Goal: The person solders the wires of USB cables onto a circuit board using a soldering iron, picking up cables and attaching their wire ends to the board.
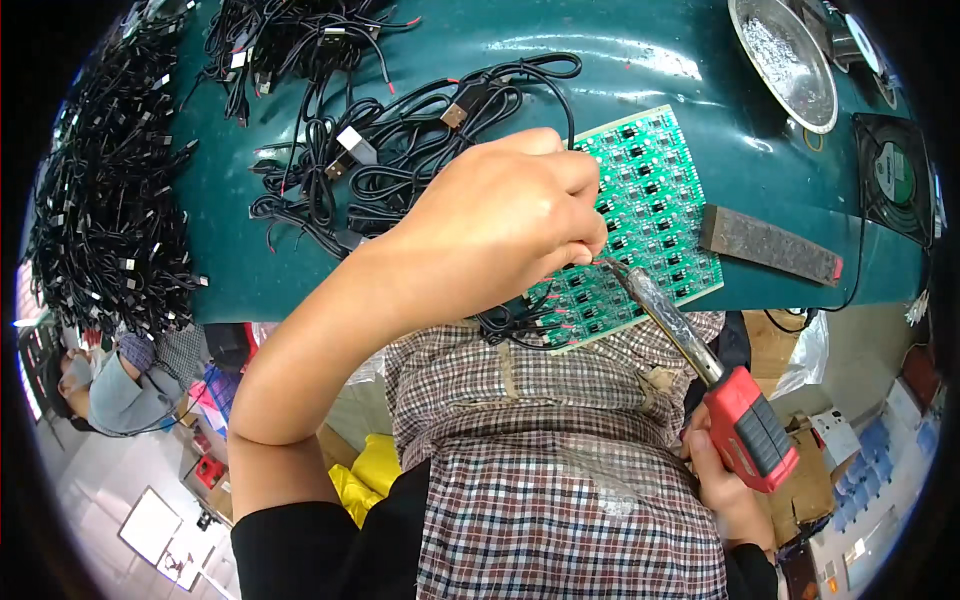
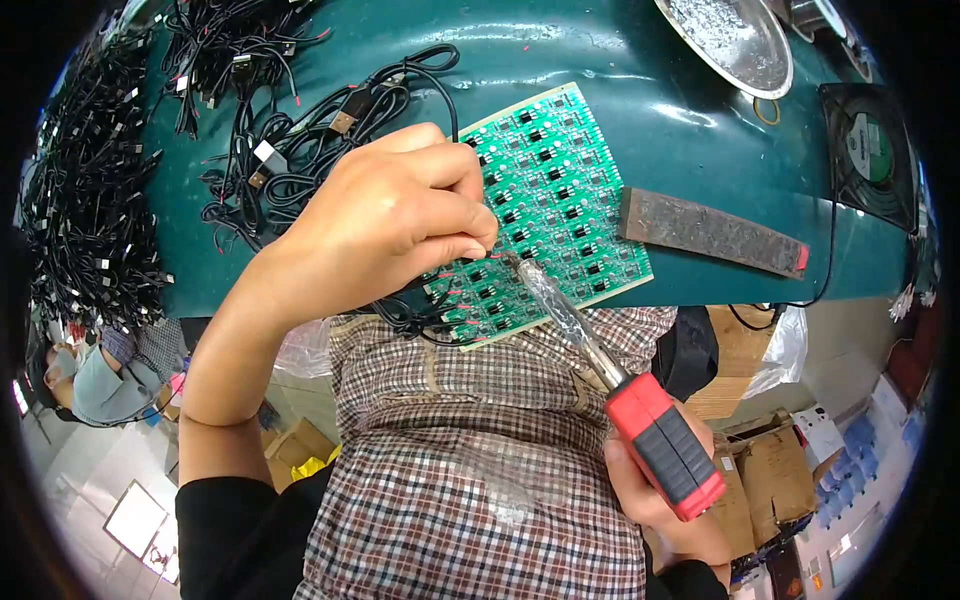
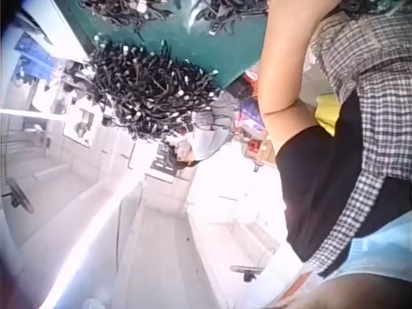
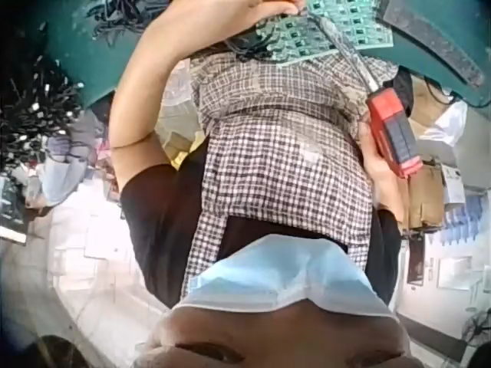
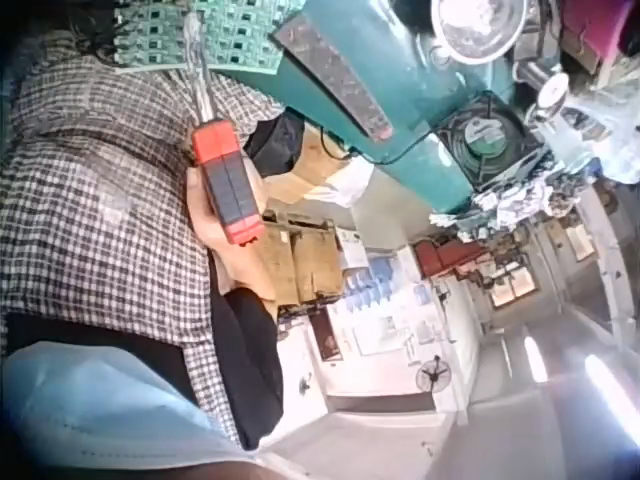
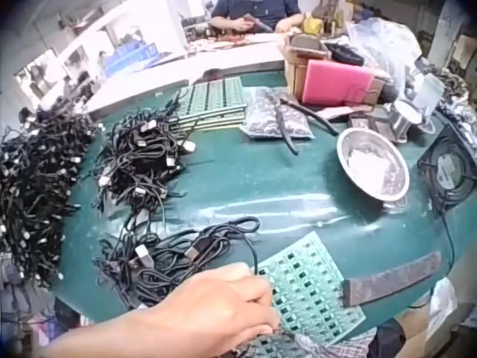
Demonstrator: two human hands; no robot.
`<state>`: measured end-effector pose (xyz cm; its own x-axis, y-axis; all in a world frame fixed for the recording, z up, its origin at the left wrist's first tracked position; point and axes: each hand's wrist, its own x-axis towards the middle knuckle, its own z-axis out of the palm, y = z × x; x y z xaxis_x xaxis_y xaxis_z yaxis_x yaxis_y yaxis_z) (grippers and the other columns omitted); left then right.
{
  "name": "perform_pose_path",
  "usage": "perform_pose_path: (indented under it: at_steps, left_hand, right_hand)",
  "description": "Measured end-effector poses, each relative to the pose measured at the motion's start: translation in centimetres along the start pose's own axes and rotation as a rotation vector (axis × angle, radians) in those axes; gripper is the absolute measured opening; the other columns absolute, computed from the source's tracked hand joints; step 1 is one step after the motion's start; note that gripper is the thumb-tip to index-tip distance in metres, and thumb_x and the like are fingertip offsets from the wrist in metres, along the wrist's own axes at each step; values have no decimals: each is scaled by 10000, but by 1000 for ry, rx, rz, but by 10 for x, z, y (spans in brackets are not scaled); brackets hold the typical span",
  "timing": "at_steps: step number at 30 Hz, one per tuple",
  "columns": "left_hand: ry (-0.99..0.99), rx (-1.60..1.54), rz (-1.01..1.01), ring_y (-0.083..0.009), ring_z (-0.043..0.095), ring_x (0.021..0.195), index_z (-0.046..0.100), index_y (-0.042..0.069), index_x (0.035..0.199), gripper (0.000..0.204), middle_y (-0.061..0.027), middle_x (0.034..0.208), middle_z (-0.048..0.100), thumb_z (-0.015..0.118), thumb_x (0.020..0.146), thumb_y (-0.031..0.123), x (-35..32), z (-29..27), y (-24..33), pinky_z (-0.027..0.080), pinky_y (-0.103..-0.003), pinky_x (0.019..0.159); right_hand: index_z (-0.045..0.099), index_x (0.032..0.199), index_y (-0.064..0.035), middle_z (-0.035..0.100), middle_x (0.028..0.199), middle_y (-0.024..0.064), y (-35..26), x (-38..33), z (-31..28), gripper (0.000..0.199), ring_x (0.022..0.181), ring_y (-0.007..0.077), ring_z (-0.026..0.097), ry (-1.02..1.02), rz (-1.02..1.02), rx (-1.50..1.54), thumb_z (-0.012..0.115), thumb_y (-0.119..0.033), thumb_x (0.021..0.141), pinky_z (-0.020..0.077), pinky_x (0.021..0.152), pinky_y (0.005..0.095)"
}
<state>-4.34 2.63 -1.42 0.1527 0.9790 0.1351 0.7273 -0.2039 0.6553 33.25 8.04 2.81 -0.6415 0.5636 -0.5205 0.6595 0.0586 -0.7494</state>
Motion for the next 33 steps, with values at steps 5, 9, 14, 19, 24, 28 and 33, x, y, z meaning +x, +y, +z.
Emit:
perform_pose_path:
  at_steps: [5, 9, 14, 19, 24, 28, 33]
  left_hand:
    - [11, -13, 8, -244, 603, 845, 738, 109, 868, 116, -9, 871, 637, 821, 786, 112, 1, 1, 0, 516, -383, 728]
    - [-4, 12, 9, -251, 597, 838, 737, 104, 875, 114, -22, 865, 625, 814, 792, 102, 0, 1, 1, 510, -382, 721]
    - [10, 7, 20, -253, 586, 825, 739, 102, 882, 112, -31, 854, 604, 809, 794, 100, -1, 3, 1, 505, -381, 715]
    - [16, 2, 4, -255, 583, 820, 740, 99, 886, 118, -35, 857, 609, 806, 789, 92, -1, 1, 3, 501, -381, 706]
    - [19, 24, -3, -251, 584, 808, 732, 98, 871, 145, -37, 853, 607, 826, 762, 108, -2, 2, 5, 492, -380, 696]
    - [32, 90, -61, -244, 586, 800, 715, 98, 839, 176, -35, 849, 598, 853, 733, 127, -4, 2, 17, 489, -380, 698]
    - [59, 148, -156, -248, 592, 814, 702, 97, 818, 196, -40, 851, 584, 868, 721, 134, -3, 5, 31, 492, -384, 714]
  right_hand:
    - [721, 987, -24, 690, 886, 138, 5, -4, 2, 205, 737, 330, 676, -6, 47, -14, 760, -62, 789, 522, 669, 400]
    - [722, 985, -23, 691, 888, 139, 3, -2, 4, 212, 740, 330, 680, 25, 19, 12, 762, -54, 779, 526, 673, 410]
    - [722, 986, -25, 689, 885, 142, -2, -2, 3, 223, 737, 333, 680, 9, 75, -6, 755, -37, 765, 527, 661, 405]
    - [719, 968, -29, 672, 859, 138, 5, -3, 3, 214, 715, 331, 665, 36, -2, -42, 753, -32, 757, 517, 641, 398]
    - [719, 972, -29, 674, 876, 140, -1, -1, 3, 207, 726, 329, 666, 42, 10, 0, 761, -49, 770, 521, 659, 400]
    - [725, 1003, -25, 695, 925, 147, 1, -6, 3, 221, 770, 333, 688, 43, 72, 57, 776, -89, 798, 541, 703, 396]
    - [727, 1032, -18, 705, 954, 155, 9, -8, 4, 257, 786, 338, 696, 40, 26, 5, 787, -125, 806, 550, 720, 401]
